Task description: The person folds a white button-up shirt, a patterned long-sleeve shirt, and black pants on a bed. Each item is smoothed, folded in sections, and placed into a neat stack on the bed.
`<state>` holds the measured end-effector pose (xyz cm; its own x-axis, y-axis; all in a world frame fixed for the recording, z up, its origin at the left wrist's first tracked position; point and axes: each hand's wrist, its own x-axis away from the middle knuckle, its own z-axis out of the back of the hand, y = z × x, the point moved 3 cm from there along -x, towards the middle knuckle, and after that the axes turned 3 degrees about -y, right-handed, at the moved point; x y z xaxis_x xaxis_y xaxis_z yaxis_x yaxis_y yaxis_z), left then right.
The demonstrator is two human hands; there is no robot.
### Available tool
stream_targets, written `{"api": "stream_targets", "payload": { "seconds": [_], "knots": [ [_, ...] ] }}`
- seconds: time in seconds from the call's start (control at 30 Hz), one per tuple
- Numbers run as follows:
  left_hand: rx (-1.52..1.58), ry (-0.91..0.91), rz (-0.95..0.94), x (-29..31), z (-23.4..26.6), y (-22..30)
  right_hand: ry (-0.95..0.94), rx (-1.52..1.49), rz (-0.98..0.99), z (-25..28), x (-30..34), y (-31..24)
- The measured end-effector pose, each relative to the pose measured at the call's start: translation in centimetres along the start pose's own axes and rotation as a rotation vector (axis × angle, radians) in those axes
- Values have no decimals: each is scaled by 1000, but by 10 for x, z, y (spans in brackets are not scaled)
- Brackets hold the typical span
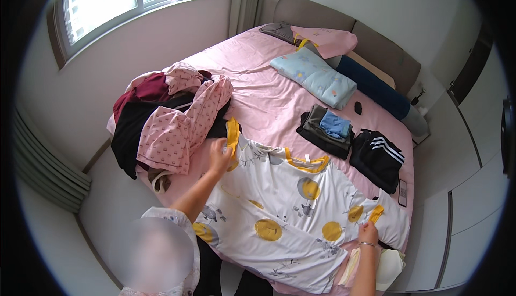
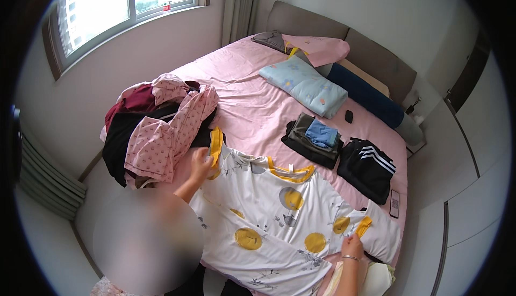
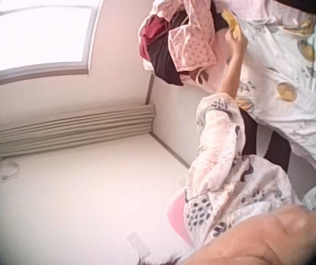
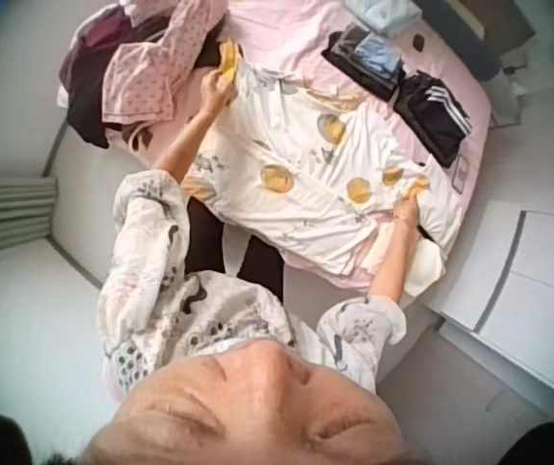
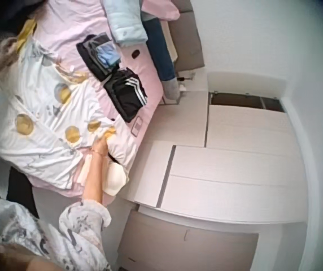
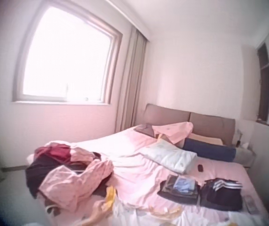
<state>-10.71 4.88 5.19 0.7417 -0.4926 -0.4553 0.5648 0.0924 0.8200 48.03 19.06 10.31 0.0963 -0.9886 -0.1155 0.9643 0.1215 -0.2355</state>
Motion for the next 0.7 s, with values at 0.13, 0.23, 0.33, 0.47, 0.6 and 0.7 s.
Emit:
{"api": "stream_targets", "payload": {
  "seconds": [0.13, 0.23, 0.33, 0.47, 0.6, 0.7],
  "knots": [
    [-402, -200, 174, -34, -19, 21, -79, -260, 210, -27, 15, -42],
    [-524, -406, 274, -35, -27, 29, -240, -442, 257, -50, 13, -82],
    [-304, -410, 310, -34, -31, -13, -354, -451, 266, -58, -4, -136],
    [597, -230, 545, -28, -8, -38, -329, -509, 330, -73, -37, -199],
    [945, -224, 832, 16, 25, -77, -472, -927, 121, -108, -75, -268],
    [1049, -241, 1033, 12, 30, -68, -591, -1128, -203, -141, -99, -302]
  ]
}}
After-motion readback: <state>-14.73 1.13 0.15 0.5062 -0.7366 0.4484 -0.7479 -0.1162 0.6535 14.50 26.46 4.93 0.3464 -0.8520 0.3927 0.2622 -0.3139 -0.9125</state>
